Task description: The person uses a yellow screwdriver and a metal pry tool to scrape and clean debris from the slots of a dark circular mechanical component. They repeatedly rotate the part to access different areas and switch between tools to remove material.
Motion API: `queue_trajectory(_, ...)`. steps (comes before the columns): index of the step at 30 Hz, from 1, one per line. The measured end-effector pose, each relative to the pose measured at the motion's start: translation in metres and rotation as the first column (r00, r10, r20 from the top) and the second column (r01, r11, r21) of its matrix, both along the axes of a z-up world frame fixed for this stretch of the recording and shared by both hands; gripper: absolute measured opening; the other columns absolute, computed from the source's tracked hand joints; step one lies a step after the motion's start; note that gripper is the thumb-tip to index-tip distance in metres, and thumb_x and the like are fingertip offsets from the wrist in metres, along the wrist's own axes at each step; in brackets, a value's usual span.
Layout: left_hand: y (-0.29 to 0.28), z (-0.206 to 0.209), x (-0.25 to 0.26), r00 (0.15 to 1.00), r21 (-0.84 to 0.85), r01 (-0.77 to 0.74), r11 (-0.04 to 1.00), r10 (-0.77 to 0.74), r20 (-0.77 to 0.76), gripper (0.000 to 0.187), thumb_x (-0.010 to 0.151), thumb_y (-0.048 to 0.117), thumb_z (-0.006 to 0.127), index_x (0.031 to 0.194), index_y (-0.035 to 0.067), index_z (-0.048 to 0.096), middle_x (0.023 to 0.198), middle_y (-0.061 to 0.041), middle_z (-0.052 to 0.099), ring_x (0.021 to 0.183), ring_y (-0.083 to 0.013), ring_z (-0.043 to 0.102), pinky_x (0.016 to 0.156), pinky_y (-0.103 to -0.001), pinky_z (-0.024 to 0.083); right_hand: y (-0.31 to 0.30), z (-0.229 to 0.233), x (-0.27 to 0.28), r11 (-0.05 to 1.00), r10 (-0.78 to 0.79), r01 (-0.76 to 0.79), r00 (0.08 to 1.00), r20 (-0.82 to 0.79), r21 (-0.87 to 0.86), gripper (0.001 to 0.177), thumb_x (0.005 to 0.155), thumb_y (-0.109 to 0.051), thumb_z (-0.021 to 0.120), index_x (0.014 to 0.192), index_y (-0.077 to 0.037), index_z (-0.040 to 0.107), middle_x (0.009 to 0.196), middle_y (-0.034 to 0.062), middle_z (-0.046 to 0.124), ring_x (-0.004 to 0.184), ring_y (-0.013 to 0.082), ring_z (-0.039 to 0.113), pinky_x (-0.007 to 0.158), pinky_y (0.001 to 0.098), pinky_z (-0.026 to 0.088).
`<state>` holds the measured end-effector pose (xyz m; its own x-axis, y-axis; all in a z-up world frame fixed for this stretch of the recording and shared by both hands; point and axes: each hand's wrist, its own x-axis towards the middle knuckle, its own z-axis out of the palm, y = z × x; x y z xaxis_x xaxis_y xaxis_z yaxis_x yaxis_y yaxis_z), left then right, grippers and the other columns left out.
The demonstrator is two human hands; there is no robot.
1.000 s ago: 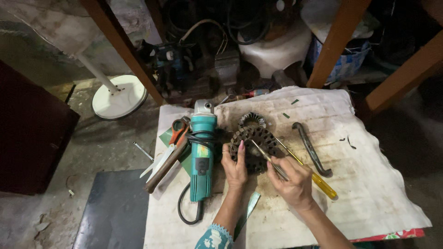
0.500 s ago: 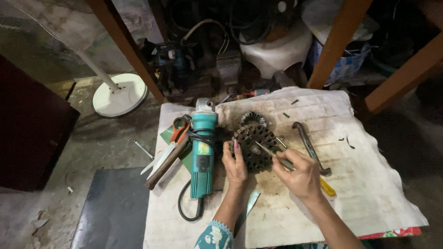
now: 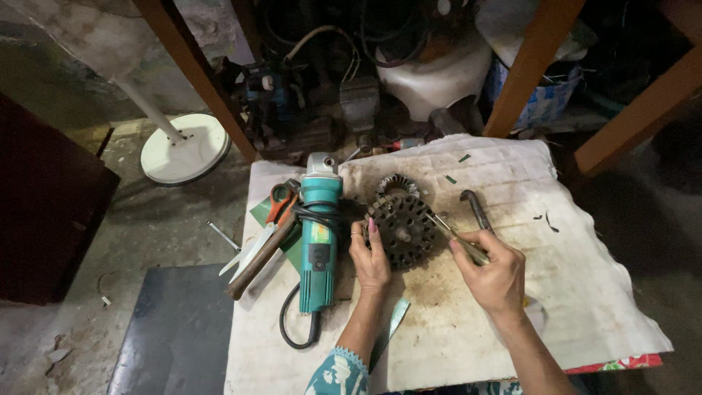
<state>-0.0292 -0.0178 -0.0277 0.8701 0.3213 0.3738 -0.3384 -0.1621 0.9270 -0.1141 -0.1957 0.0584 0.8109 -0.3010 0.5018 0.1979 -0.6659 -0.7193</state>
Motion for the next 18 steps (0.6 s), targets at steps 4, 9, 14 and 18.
queue_trajectory(4, 0.0, -0.01, 0.003, 1.0, 0.005, -0.019, 1.0, 0.019, 0.005, 0.038, 0.106, 0.035, 0.051, 0.108, -0.002, 0.059, 0.093, -0.019, 0.064, 0.084, -0.0306, 0.059, 0.081, -0.04, 0.049, 0.002, -0.001, -0.001, 0.996, 0.061, -0.066, 0.995, -0.083, -0.055, 0.014, 0.085, -0.019, 0.079, 0.082, -0.006, 0.073, 0.068, 0.005, 0.076, 0.055, 0.0122, 0.069, 0.049, 0.0307, 0.047)
queue_trajectory(9, -0.002, -0.02, 0.005, 0.998, 0.023, -0.051, 0.998, 0.052, -0.02, 0.041, 0.106, 0.037, 0.052, 0.113, -0.002, 0.06, 0.101, -0.021, 0.067, 0.09, -0.0344, 0.061, 0.085, -0.041, 0.048, 0.003, -0.001, -0.006, 0.999, -0.035, 0.031, 0.99, -0.138, -0.035, 0.019, 0.082, -0.02, 0.084, 0.087, -0.005, 0.074, 0.066, 0.0087, 0.072, 0.057, 0.0164, 0.067, 0.053, 0.0326, 0.047)
queue_trajectory(14, -0.002, -0.018, 0.006, 0.997, 0.046, -0.077, 0.996, 0.076, 0.018, 0.043, 0.106, 0.038, 0.053, 0.115, -0.003, 0.059, 0.103, -0.023, 0.066, 0.093, -0.0361, 0.061, 0.086, -0.042, 0.048, -0.009, 0.009, -0.005, 0.999, -0.038, 0.037, 0.998, -0.043, -0.01, 0.016, 0.083, -0.015, 0.081, 0.094, -0.004, 0.075, 0.075, 0.008, 0.075, 0.064, 0.013, 0.07, 0.057, 0.0303, 0.05)
queue_trajectory(18, -0.001, -0.01, 0.002, 0.999, 0.015, -0.034, 0.999, 0.035, -0.03, 0.041, 0.106, 0.039, 0.052, 0.109, -0.001, 0.06, 0.095, -0.021, 0.067, 0.086, -0.0333, 0.062, 0.083, -0.04, 0.049, -0.01, 0.011, -0.007, 1.0, -0.027, 0.027, 0.999, -0.04, -0.003, 0.019, 0.082, -0.015, 0.082, 0.095, -0.002, 0.074, 0.077, 0.0086, 0.075, 0.066, 0.0121, 0.071, 0.058, 0.029, 0.051)
